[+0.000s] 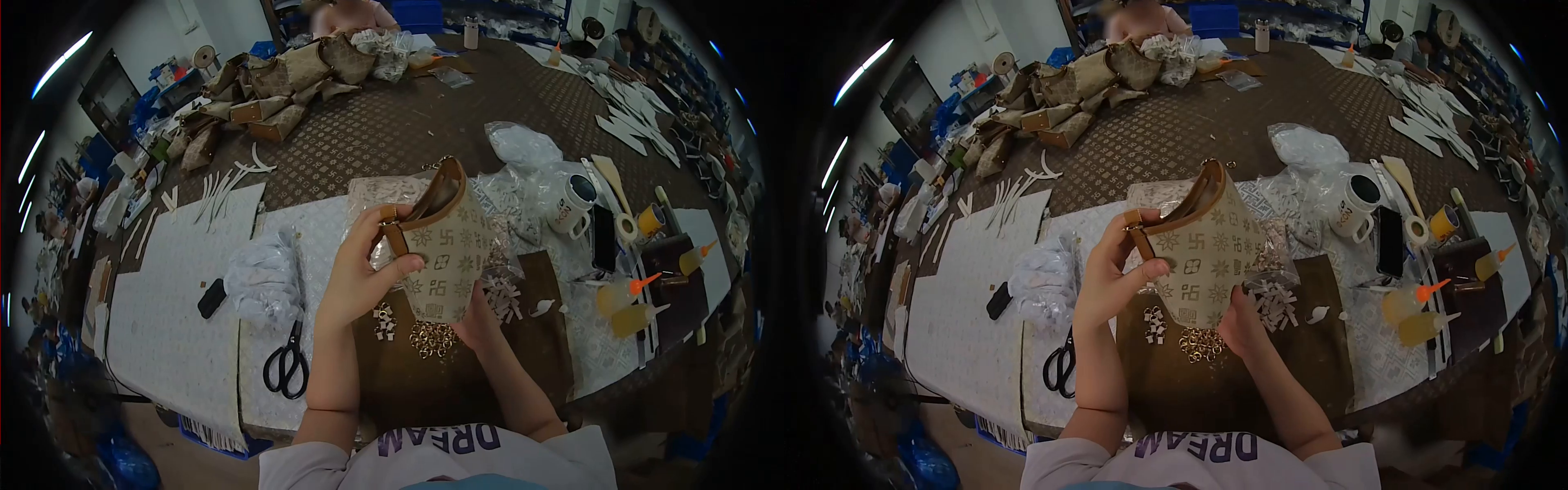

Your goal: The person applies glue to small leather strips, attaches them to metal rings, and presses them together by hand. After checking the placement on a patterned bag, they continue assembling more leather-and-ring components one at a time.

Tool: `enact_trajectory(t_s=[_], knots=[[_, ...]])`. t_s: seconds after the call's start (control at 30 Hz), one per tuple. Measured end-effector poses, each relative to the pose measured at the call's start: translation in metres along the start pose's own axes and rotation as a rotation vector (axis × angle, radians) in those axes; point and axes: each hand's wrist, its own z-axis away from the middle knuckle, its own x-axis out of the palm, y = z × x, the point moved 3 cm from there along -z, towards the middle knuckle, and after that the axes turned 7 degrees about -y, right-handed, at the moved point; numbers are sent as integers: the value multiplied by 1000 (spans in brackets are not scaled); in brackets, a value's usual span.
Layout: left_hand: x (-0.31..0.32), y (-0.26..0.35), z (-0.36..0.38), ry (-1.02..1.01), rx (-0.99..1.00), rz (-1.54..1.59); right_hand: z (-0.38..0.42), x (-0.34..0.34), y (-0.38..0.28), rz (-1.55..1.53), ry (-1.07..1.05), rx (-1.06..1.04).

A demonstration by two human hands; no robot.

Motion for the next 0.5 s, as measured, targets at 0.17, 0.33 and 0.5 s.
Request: enact_trajectory(t_s=[0.17, 0.33, 0.5], knots=[[1, 0, 0, 11, -40, 27, 0, 1, 0, -39, 52, 13], [1, 0, 1, 15, -52, 64, 2, 2, -1, -89, 50, -18], [0, 7, -1, 185, 49, -168, 3, -4, -5, 304, 279, -30]])
